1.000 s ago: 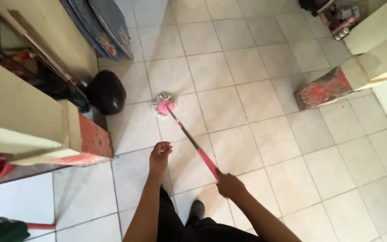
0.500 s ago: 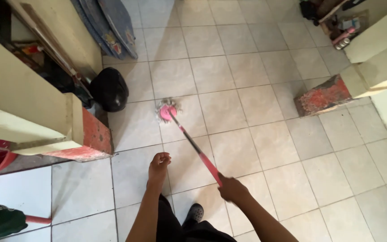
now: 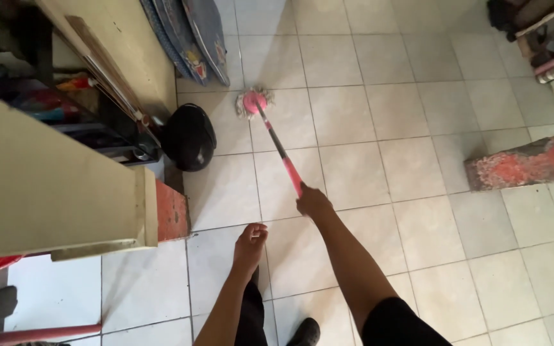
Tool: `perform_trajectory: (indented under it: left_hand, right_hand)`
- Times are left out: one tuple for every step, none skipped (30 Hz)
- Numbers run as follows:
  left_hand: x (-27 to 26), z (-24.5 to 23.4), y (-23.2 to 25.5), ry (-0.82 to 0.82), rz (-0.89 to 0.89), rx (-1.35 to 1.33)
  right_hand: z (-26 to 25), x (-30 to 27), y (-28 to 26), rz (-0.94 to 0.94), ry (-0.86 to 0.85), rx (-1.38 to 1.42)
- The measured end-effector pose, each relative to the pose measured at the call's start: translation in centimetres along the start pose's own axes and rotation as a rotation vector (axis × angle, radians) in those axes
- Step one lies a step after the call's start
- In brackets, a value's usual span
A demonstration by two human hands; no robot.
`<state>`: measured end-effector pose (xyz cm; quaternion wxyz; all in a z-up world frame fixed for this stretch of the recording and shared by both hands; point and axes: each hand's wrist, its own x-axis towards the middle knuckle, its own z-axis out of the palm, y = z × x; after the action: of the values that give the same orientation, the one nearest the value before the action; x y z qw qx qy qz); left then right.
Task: Mopping the tiled floor in a residential area.
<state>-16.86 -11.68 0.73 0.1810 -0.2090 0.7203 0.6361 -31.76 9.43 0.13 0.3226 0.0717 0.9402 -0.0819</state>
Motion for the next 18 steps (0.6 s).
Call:
perform_trajectory:
  left_hand:
    - [1.1, -0.3, 0.0, -0.009, -0.017, 0.009]
    - [2.1, -0.3, -0.1, -0.003, 0.026, 0.014]
    - [2.6, -0.5, -0.3, -0.009, 0.066, 0.028]
    - [2.9, -0.6, -0.2, -0.028, 0.044, 0.046]
    - [3.0, -0.2, 0.0, -0.021, 0.063, 0.033]
    - [2.8, 0.2, 0.1, -0.013, 0.081, 0.02]
    - [2.9, 0.4, 0.2, -0.032, 0.08, 0.028]
    - [2.7, 0.6, 0.2, -0.061, 0.091, -0.028]
    - [2.4, 0.9, 0.2, -0.092, 0.102, -0.082]
    - [2.0, 1.5, 0.2, -0.113, 0.098, -0.073]
    - [1.1, 2.2, -0.1, -0.125, 0.106, -0.071]
    - [0.1, 2.9, -0.5, -0.137, 0.114, -0.069]
    - [-0.8, 3.6, -0.7, -0.148, 0.1, -0.061]
    - [-1.8, 4.5, -1.1, -0.157, 0.111, -0.029]
    - [-3.2, 5.1, -2.0, -0.169, 0.119, 0.006]
    - [-5.1, 5.7, -2.9, -0.182, 0.103, 0.019]
    - [-6.7, 6.6, -3.4, -0.18, 0.12, 0.022]
    - [-8.6, 7.4, -4.0, -0.179, 0.137, 0.025]
  right_hand:
    - [-0.8, 0.6, -1.1, 0.01, -0.018, 0.007]
    - [-1.6, 1.1, -1.9, 0.018, -0.021, 0.023]
    - [-1.9, 1.1, -2.5, 0.036, -0.029, 0.048]
    - [-2.3, 0.1, -3.3, 0.056, -0.051, 0.065]
    - [-3.1, -1.2, -3.7, 0.088, -0.065, 0.103]
    - [-3.8, -2.7, -4.0, 0.12, -0.077, 0.14]
    - [-2.5, -2.8, -3.0, 0.138, -0.079, 0.151]
    - [-1.2, -3.2, -1.9, 0.122, -0.072, 0.122]
    - [0.2, -3.8, -0.8, 0.108, -0.066, 0.095]
    - [0.6, -5.2, -0.1, 0.127, -0.068, 0.108]
    - [1.1, -6.9, 0.7, 0.132, -0.099, 0.084]
    - [1.8, -8.8, 1.6, 0.137, -0.131, 0.061]
    - [3.0, -10.4, 3.1, 0.148, -0.145, 0.069]
    - [4.4, -12.2, 4.7, 0.108, -0.117, 0.062]
    - [6.3, -14.3, 6.3, 0.07, -0.092, 0.059]
    - [7.9, -17.1, 7.3, 0.082, -0.108, 0.072]
    - [9.0, -19.7, 8.5, 0.092, -0.099, 0.083]
    - [10.1, -22.5, 9.7, 0.103, -0.09, 0.093]
